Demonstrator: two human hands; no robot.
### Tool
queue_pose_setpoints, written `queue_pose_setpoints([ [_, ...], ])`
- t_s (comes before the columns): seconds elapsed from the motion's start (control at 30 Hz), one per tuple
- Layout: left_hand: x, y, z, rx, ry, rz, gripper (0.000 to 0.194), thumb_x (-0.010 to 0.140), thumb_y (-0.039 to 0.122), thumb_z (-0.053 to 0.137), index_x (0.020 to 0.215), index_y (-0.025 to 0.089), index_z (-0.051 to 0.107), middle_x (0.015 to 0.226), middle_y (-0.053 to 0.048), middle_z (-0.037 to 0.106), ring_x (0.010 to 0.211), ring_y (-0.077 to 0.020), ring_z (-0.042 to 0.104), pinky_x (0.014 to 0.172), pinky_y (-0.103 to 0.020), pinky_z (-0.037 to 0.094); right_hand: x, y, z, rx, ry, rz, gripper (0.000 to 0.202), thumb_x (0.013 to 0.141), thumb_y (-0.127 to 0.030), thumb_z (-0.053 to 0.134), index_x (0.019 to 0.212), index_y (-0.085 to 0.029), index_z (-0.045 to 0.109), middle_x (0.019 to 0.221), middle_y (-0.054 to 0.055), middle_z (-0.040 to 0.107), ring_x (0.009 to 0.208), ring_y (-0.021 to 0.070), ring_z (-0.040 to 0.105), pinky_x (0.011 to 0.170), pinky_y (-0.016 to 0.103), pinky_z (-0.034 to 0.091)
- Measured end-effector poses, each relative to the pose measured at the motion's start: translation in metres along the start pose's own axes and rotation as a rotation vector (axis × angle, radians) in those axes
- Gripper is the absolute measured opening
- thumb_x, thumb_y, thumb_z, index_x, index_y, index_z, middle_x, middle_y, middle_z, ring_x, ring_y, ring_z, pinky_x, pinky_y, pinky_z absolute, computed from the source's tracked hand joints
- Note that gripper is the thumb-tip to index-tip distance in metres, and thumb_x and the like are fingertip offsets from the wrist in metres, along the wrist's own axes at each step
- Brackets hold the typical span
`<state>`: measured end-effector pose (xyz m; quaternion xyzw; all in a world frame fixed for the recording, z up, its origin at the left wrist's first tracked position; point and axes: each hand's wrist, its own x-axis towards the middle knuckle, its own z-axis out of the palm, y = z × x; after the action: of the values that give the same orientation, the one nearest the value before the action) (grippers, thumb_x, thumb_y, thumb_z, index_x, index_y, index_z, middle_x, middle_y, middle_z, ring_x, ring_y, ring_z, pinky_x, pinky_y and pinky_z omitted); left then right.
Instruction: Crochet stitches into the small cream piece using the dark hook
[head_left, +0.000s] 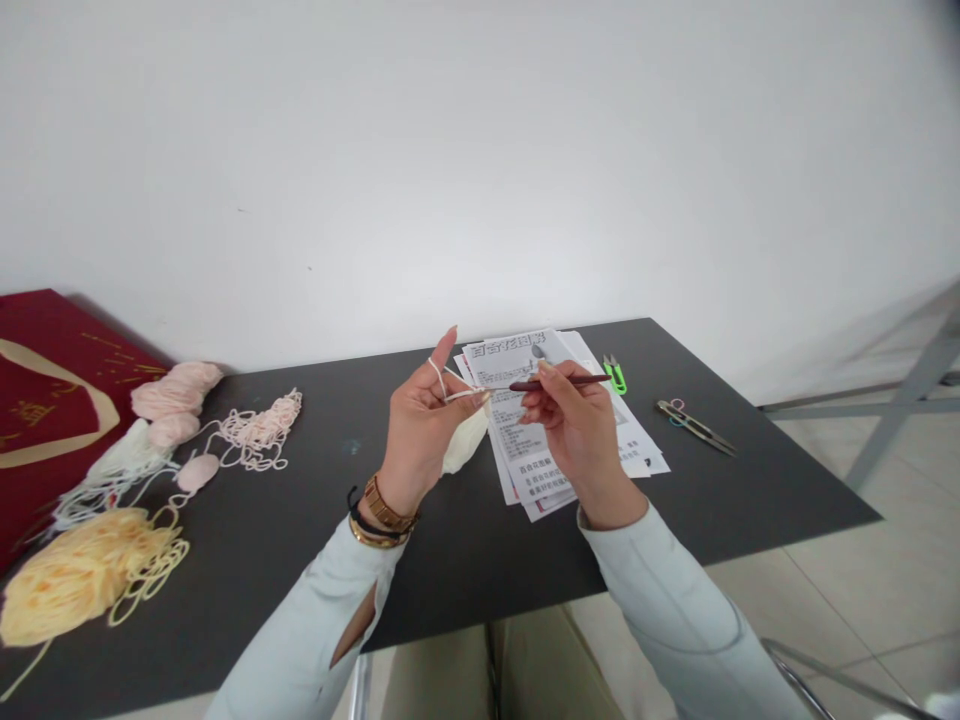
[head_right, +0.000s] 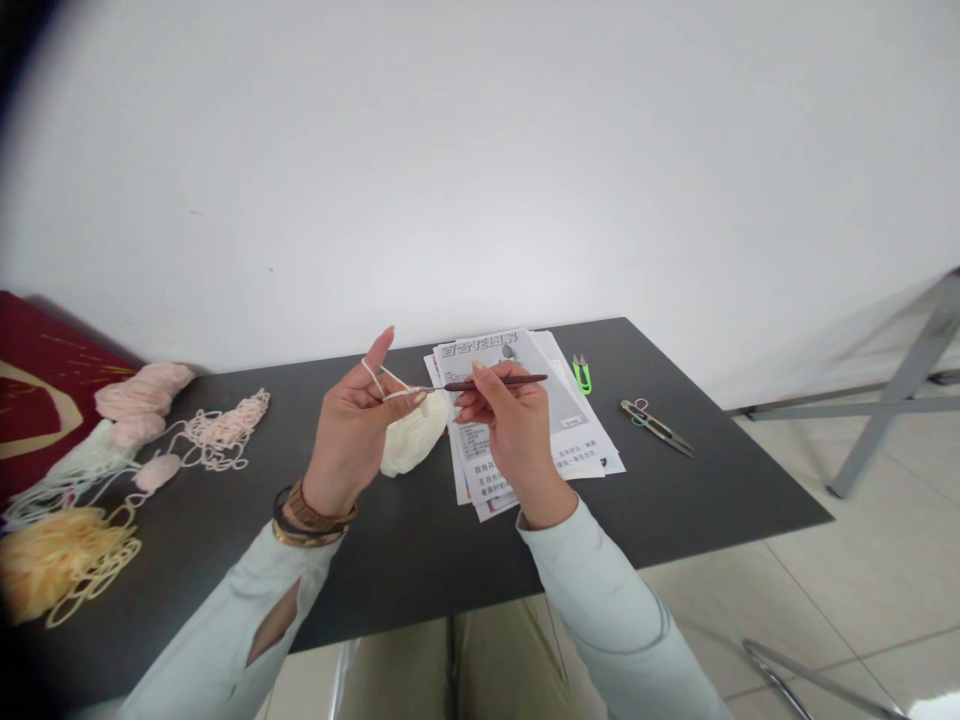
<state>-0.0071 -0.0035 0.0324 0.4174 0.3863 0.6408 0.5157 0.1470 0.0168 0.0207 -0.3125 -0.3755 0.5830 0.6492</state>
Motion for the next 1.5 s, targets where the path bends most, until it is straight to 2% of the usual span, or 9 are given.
queue_pose_setpoints([
  [0.23,-0.008,-0.013,0.014,-0.143,0.107,0.028,0.075,0.065,0.014,0.083,0.134,0.028,0.058,0.067,0.009,0.065,0.066,-0.0078,0.060,0.071,-0.022,0.049,-0.007,0.004,0.007,-0.003,-0.037,-0.065,0.021,0.075,-0.034,0.079,0.074,-0.018,0.066,0.061,-0.001,0.074,0.046,0.0108,0.067,0.047,0.019,0.059],
  [0.4,-0.011,-0.013,0.019,-0.258,0.185,-0.052,0.081,0.062,0.010,0.083,0.138,0.019,0.054,0.062,0.009,0.065,0.062,-0.0062,0.059,0.071,-0.020,0.047,-0.019,0.014,0.007,-0.258,-0.026,-0.417,0.003,0.082,-0.022,0.073,0.085,-0.023,0.073,0.072,0.000,0.076,0.060,0.0142,0.072,0.059,0.026,0.063],
  [0.6,-0.003,-0.003,0.011,-0.364,0.113,-0.207,0.080,0.062,0.006,0.077,0.138,0.017,0.053,0.062,0.007,0.065,0.060,-0.0075,0.060,0.065,-0.020,0.045,-0.023,0.016,-0.003,-0.624,-0.274,-0.885,0.041,0.078,-0.005,0.069,0.108,-0.033,0.074,0.102,0.004,0.078,0.089,0.0204,0.073,0.076,0.036,0.062],
  [0.73,0.000,0.008,0.006,-0.361,0.003,-0.265,0.077,0.061,0.005,0.078,0.134,0.018,0.057,0.064,0.005,0.069,0.059,-0.0089,0.062,0.063,-0.021,0.046,-0.019,0.014,-0.001,-0.416,-0.202,-0.715,0.030,0.081,-0.008,0.070,0.098,-0.031,0.077,0.094,0.002,0.078,0.084,0.0175,0.074,0.075,0.032,0.062],
  [0.93,-0.003,0.001,0.008,-0.212,-0.001,-0.063,0.080,0.063,0.010,0.083,0.137,0.021,0.055,0.063,0.007,0.067,0.059,-0.0071,0.060,0.066,-0.021,0.047,-0.012,0.016,0.003,-0.153,-0.085,-0.324,0.008,0.083,-0.025,0.072,0.090,-0.023,0.076,0.074,0.000,0.078,0.059,0.0153,0.073,0.056,0.027,0.063],
  [1.03,-0.003,-0.007,0.011,-0.212,0.110,-0.026,0.078,0.062,0.009,0.082,0.135,0.017,0.057,0.061,0.007,0.065,0.058,-0.0070,0.060,0.065,-0.020,0.047,-0.016,0.018,0.001,-0.357,-0.049,-0.495,0.010,0.082,-0.019,0.072,0.090,-0.023,0.077,0.081,0.003,0.078,0.065,0.0167,0.073,0.061,0.030,0.064],
  [1.1,-0.002,-0.008,0.012,-0.269,0.157,-0.069,0.077,0.061,0.006,0.080,0.134,0.014,0.057,0.060,0.006,0.067,0.059,-0.0075,0.062,0.064,-0.019,0.047,-0.020,0.018,-0.001,-0.569,-0.185,-0.769,0.024,0.083,-0.011,0.067,0.099,-0.026,0.077,0.093,0.006,0.078,0.082,0.0196,0.074,0.073,0.034,0.063],
  [1.27,0.001,0.006,0.007,-0.396,0.035,-0.271,0.062,0.062,0.003,0.075,0.122,0.012,0.064,0.067,-0.001,0.073,0.060,-0.0094,0.065,0.061,-0.019,0.049,-0.023,0.018,-0.006,-0.647,-0.308,-0.933,0.043,0.083,-0.004,0.062,0.116,-0.031,0.071,0.107,0.007,0.076,0.094,0.0202,0.072,0.080,0.035,0.061],
  [1.5,0.001,0.021,-0.001,-0.350,-0.038,-0.297,0.063,0.061,0.001,0.078,0.122,0.012,0.065,0.065,-0.001,0.072,0.057,-0.0103,0.065,0.061,-0.021,0.050,-0.016,0.018,0.005,-0.076,-0.180,-0.336,0.011,0.081,-0.023,0.074,0.090,-0.029,0.078,0.088,0.000,0.078,0.073,0.0137,0.074,0.059,0.022,0.063],
])
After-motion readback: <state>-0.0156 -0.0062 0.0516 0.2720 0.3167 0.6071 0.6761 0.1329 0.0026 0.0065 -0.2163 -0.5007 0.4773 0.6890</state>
